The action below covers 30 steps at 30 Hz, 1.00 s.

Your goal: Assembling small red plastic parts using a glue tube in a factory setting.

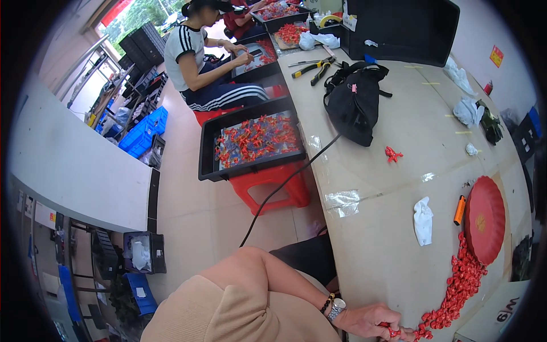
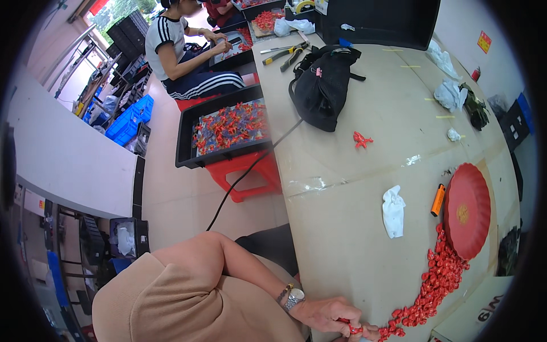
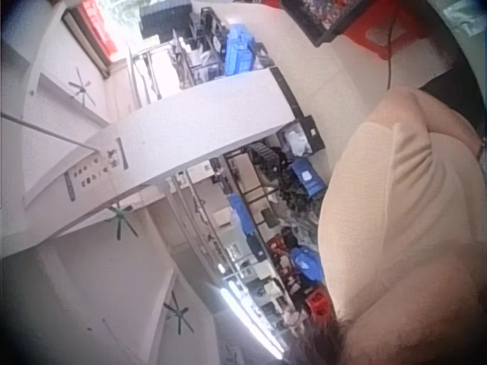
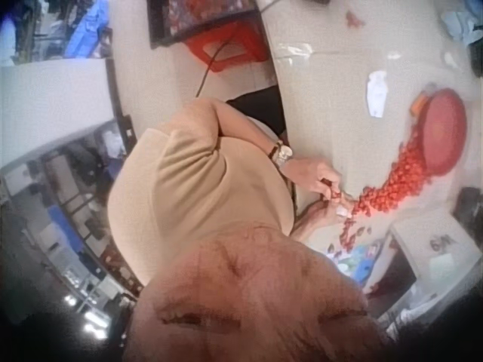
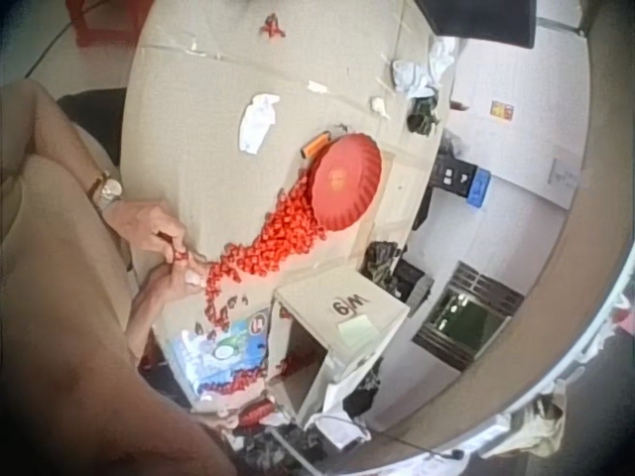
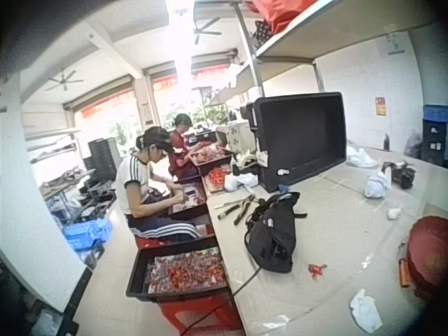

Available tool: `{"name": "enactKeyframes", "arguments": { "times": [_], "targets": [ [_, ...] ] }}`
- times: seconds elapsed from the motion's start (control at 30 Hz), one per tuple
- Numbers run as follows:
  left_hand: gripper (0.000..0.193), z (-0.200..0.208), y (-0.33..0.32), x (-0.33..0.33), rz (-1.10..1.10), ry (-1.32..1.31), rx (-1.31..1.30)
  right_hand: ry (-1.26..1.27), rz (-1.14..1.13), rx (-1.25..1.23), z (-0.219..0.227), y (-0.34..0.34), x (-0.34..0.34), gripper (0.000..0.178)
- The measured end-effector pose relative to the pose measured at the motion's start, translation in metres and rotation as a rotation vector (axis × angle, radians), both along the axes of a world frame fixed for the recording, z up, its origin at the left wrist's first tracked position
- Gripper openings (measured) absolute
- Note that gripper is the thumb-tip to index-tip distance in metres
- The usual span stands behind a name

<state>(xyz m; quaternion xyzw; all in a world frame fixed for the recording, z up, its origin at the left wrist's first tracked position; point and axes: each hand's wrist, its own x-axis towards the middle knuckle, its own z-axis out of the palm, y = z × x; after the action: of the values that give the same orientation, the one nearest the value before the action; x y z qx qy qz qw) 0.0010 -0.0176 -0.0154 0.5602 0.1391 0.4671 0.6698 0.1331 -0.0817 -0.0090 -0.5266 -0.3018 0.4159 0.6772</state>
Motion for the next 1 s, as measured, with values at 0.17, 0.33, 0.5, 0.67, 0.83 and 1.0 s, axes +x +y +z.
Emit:
{"name": "enactKeyframes", "arguments": {
  "times": [0.17,0.33,0.5,0.67,0.83,1.0],
  "targets": [
    [0.015,0.004,-0.002,-0.004,-0.027,0.079,-0.004,0.014,0.015,0.001,-0.002,0.000,0.002,0.023],
    [0.016,0.007,-0.002,-0.005,-0.060,0.068,-0.041,0.015,0.018,0.005,-0.003,-0.001,0.003,0.023],
    [0.016,0.004,-0.002,-0.004,-0.016,0.108,0.052,0.015,0.015,0.008,-0.004,-0.003,0.003,0.023],
    [0.017,0.000,-0.004,-0.001,-0.009,0.094,0.030,0.017,0.018,0.011,-0.005,-0.003,0.003,0.023],
    [0.018,-0.003,-0.004,0.000,-0.018,0.091,0.041,0.016,0.016,0.016,-0.005,-0.004,0.004,0.023],
    [0.017,0.004,-0.003,-0.004,-0.080,0.083,-0.034,0.010,0.024,0.026,-0.005,-0.004,0.005,0.022]
  ]
}}
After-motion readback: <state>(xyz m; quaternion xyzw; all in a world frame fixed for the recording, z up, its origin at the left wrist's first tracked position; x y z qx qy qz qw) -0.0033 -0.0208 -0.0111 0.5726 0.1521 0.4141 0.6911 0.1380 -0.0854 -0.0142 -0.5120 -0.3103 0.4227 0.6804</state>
